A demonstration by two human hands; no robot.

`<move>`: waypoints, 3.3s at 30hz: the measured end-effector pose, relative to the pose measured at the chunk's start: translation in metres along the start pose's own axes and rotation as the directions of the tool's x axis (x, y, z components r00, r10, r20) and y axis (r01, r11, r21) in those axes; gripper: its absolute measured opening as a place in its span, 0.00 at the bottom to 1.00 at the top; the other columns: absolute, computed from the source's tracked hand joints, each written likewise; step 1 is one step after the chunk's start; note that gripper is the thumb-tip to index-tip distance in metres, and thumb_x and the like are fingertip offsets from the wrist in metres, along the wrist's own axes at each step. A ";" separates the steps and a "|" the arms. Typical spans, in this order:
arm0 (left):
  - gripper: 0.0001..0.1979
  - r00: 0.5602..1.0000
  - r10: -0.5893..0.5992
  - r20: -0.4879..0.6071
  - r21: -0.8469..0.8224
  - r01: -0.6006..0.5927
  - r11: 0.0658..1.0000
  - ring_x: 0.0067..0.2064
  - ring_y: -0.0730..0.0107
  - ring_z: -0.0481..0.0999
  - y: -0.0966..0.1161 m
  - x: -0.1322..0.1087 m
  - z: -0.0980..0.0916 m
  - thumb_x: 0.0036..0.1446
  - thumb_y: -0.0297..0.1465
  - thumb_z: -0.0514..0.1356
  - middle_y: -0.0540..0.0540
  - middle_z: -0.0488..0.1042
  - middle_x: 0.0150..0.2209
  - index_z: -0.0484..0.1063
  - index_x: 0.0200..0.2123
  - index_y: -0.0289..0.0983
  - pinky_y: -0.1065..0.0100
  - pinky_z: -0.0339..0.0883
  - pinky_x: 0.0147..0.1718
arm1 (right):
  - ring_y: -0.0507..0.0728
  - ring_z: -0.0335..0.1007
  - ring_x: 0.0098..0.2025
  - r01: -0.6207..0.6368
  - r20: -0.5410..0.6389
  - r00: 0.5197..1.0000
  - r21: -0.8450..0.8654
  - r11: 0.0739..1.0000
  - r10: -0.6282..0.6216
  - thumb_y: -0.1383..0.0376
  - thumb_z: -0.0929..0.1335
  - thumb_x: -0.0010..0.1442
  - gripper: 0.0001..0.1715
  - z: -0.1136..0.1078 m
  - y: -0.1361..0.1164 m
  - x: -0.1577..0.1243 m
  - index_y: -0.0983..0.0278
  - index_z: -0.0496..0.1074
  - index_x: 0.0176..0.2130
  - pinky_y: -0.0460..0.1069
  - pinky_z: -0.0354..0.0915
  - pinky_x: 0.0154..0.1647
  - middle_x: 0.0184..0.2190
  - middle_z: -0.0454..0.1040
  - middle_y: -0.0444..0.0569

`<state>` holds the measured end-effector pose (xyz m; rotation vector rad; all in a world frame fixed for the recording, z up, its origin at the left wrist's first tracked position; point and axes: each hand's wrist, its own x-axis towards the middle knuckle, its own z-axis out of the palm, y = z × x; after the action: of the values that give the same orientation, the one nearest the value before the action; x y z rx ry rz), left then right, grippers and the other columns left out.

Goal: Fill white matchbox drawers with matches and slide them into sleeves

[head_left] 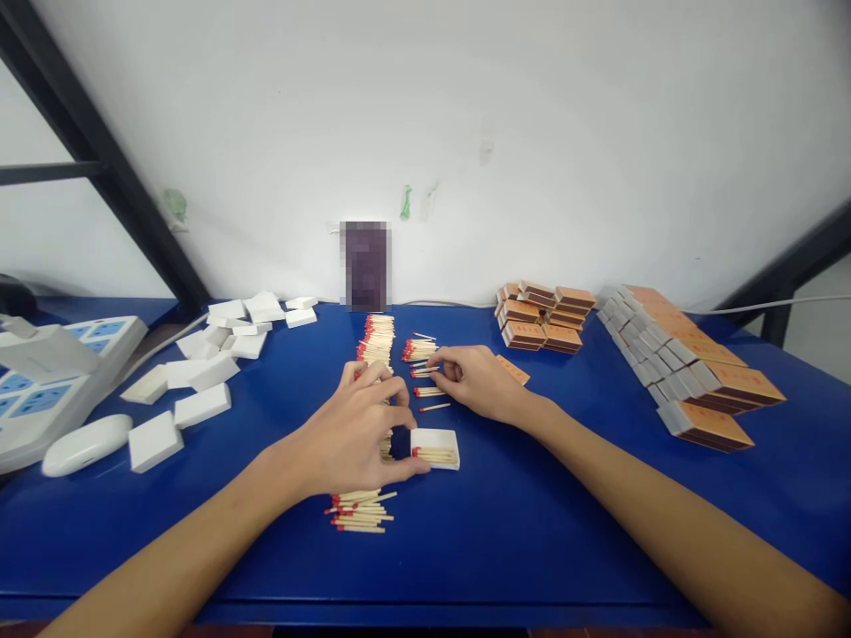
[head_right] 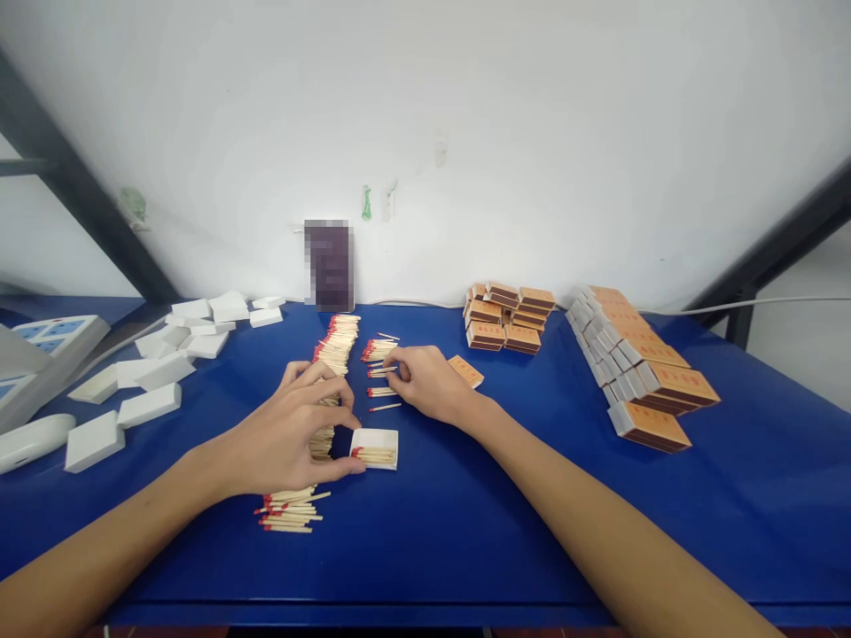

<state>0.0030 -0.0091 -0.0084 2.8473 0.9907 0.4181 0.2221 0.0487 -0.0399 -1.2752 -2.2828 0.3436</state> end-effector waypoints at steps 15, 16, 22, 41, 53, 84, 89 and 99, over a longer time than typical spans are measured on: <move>0.19 1.000 -0.006 0.008 0.003 0.006 1.000 0.46 0.58 0.65 -0.001 -0.001 0.000 0.53 0.50 0.62 0.47 0.71 0.38 0.78 0.35 0.40 0.54 0.49 0.48 | 0.49 0.57 0.22 -0.058 0.028 0.998 0.021 0.998 0.057 0.67 0.65 0.59 0.13 -0.004 -0.005 0.001 0.65 0.76 0.43 0.46 0.52 0.28 0.20 0.67 0.40; 0.19 1.000 -0.006 0.009 0.002 0.006 1.000 0.46 0.58 0.65 -0.001 -0.001 0.000 0.53 0.50 0.62 0.46 0.71 0.38 0.78 0.34 0.40 0.54 0.49 0.48 | 0.49 0.57 0.22 -0.046 0.032 0.998 0.001 0.999 0.046 0.67 0.65 0.59 0.14 -0.003 -0.005 0.002 0.65 0.77 0.42 0.46 0.52 0.28 0.20 0.67 0.41; 0.20 1.000 0.010 -0.004 -0.004 -0.010 1.000 0.44 0.59 0.65 -0.002 -0.001 0.001 0.53 0.50 0.62 0.46 0.71 0.38 0.78 0.34 0.39 0.54 0.50 0.47 | 0.49 0.59 0.22 -0.038 0.044 0.998 -0.001 0.999 0.038 0.71 0.65 0.57 0.11 -0.006 -0.009 -0.001 0.66 0.77 0.36 0.46 0.53 0.29 0.20 0.68 0.41; 0.17 0.998 0.013 -0.068 0.046 -0.010 0.999 0.46 0.58 0.65 -0.003 0.000 0.003 0.51 0.48 0.64 0.46 0.69 0.43 0.77 0.36 0.40 0.53 0.51 0.47 | 0.52 0.63 0.32 -0.028 0.300 0.954 0.005 1.000 0.025 0.55 0.72 0.52 0.22 -0.033 -0.012 -0.011 0.62 0.75 0.45 0.47 0.58 0.31 0.32 0.70 0.45; 0.17 0.999 -0.012 -0.048 0.058 0.015 0.998 0.46 0.59 0.65 -0.003 0.000 0.003 0.52 0.47 0.63 0.46 0.69 0.43 0.77 0.35 0.39 0.54 0.53 0.47 | 0.49 0.59 0.27 0.044 0.271 0.962 -0.007 0.999 -0.041 0.64 0.68 0.54 0.07 -0.027 -0.020 -0.014 0.63 0.74 0.35 0.46 0.52 0.29 0.24 0.66 0.41; 0.17 0.999 0.020 -0.032 0.026 -0.020 0.999 0.46 0.57 0.65 0.000 -0.001 -0.001 0.52 0.47 0.63 0.46 0.70 0.42 0.77 0.33 0.40 0.52 0.51 0.47 | 0.50 0.60 0.24 -0.103 0.364 0.925 -0.043 0.994 0.112 0.62 0.69 0.48 0.08 -0.033 -0.022 -0.015 0.62 0.73 0.32 0.46 0.50 0.23 0.21 0.68 0.40; 0.18 0.999 0.020 -0.028 0.048 -0.019 0.999 0.47 0.56 0.65 -0.001 0.000 0.001 0.53 0.48 0.62 0.45 0.70 0.43 0.77 0.34 0.40 0.52 0.51 0.48 | 0.49 0.60 0.23 -0.109 0.375 0.920 -0.038 0.993 0.115 0.64 0.69 0.48 0.06 -0.035 -0.024 -0.015 0.63 0.73 0.30 0.46 0.50 0.23 0.21 0.69 0.39; 0.18 0.999 0.016 -0.039 0.049 -0.014 0.999 0.47 0.55 0.64 -0.002 -0.001 0.002 0.53 0.48 0.62 0.44 0.70 0.43 0.78 0.35 0.40 0.52 0.51 0.47 | 0.48 0.61 0.22 -0.072 0.383 0.920 -0.043 0.996 0.083 0.66 0.69 0.49 0.05 -0.036 -0.024 -0.014 0.63 0.75 0.30 0.46 0.50 0.24 0.20 0.70 0.40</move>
<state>0.0014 -0.0081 -0.0106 2.9019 1.0006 0.4595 0.2303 0.0228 -0.0028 -1.4176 -2.5691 0.6432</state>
